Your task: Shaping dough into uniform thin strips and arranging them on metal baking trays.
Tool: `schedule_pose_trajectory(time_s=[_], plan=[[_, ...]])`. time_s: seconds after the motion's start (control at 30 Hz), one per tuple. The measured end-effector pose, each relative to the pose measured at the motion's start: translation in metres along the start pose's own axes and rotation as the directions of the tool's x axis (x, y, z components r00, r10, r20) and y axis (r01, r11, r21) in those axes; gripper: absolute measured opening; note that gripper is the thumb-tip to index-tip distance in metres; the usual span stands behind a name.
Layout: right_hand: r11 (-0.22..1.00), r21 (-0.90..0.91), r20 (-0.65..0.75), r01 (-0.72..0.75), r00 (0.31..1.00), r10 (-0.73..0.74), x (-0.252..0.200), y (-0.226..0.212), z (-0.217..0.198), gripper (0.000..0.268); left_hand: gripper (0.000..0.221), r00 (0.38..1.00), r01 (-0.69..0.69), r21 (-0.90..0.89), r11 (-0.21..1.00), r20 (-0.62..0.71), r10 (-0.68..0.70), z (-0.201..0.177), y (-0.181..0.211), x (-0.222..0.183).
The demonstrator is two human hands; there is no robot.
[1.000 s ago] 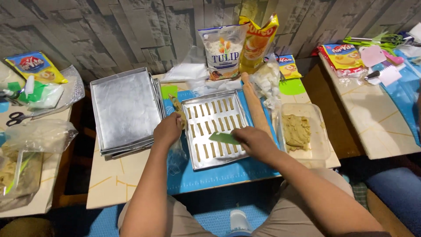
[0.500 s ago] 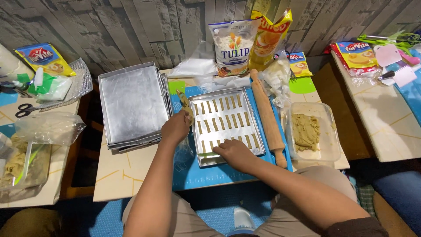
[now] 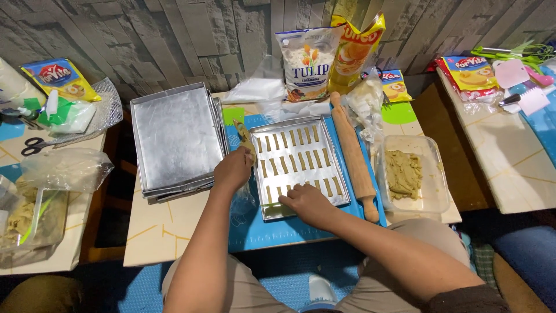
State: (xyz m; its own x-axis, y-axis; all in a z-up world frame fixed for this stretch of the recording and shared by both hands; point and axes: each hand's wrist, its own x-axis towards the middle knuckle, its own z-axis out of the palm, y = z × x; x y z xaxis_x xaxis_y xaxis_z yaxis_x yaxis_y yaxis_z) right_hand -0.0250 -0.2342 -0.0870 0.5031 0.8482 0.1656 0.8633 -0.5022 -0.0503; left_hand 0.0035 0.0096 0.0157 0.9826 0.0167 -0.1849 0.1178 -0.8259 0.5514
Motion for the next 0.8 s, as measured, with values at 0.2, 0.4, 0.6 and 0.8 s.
schedule_pose_trajectory(time_s=[0.2, 0.4, 0.6, 0.8], plan=[[0.999, -0.033, 0.017, 0.029, 0.999, -0.029, 0.003, -0.004, -0.005, 0.020, 0.043, 1.000, 0.003, 0.001, 1.000, 0.004, -0.003, -0.001, 0.002, -0.001], [0.996, -0.073, 0.049, 0.049, 0.998, -0.045, 0.001, -0.011, 0.001, 0.020, 0.045, 1.000, 0.004, -0.008, 1.000, 0.008, -0.004, -0.002, 0.003, -0.002], [0.998, -0.054, 0.041, 0.036, 0.999, -0.034, 0.000, -0.015, -0.002, 0.016, 0.043, 1.000, 0.030, 0.011, 0.999, 0.008, -0.030, -0.001, 0.004, -0.001], [0.997, -0.073, 0.024, 0.006, 1.000, -0.004, 0.000, -0.014, -0.024, 0.013, 0.044, 0.999, 0.031, -0.004, 1.000, 0.014, -0.031, -0.005, 0.010, -0.005]])
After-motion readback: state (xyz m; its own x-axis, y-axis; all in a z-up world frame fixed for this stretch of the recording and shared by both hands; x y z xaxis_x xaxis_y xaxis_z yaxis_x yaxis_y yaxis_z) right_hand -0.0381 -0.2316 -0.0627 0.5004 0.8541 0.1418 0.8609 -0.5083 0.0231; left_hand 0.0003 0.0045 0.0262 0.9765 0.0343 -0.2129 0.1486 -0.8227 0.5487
